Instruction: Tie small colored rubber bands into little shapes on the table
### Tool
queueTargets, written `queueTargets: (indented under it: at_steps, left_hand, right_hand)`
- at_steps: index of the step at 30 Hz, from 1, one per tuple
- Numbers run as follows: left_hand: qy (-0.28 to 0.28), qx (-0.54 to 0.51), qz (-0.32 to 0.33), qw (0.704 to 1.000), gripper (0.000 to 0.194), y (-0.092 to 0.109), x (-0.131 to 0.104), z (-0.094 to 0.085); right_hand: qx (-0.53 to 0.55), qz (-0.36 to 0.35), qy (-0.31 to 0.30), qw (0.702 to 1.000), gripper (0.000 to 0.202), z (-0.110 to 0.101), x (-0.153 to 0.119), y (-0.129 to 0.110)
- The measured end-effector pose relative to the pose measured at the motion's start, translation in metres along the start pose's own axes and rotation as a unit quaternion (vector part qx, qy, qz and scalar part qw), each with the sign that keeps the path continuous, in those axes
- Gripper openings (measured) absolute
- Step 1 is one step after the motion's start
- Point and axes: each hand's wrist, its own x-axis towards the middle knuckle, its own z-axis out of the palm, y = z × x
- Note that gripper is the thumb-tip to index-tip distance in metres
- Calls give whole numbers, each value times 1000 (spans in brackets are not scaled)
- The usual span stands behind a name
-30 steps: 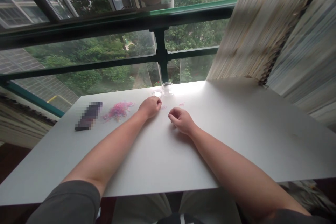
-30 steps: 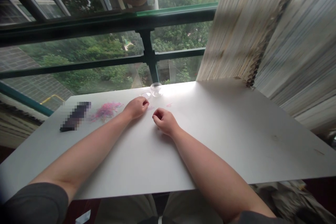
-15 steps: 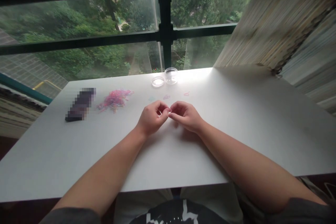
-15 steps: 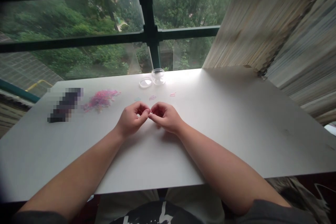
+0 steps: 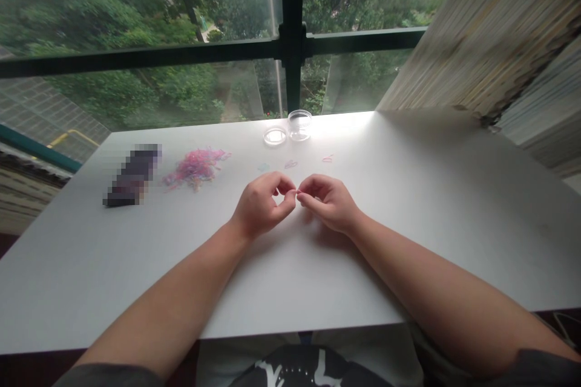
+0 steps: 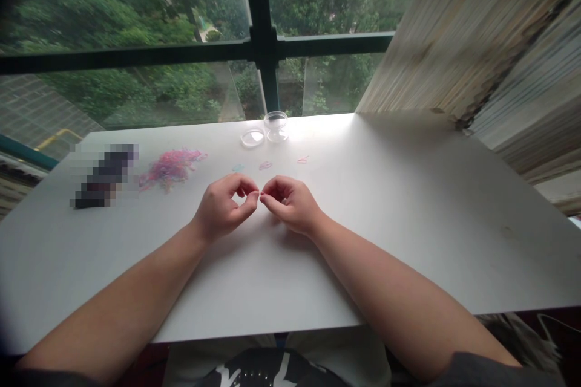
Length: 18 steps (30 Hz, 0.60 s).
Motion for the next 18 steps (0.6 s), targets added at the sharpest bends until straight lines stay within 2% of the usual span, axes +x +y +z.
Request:
queueTargets:
  at_steps: [9, 12, 14, 18]
  left_hand:
    - [10, -36, -16, 999, 6, -4, -2, 0]
    - [9, -74, -44, 996, 8, -7, -2, 1]
    - [-12, -118, -71, 990, 12, -8, -3, 2]
    - [-96, -204, -96, 970, 23, -11, -4, 4]
  right_hand:
    - [-24, -23, 21, 999, 8, 0, 0, -2]
    - [-33, -35, 20, 999, 7, 0, -1, -3]
    - [-41, -46, 23, 998, 7, 0, -1, -5]
    - [-70, -82, 34, 994, 6, 0, -1, -8]
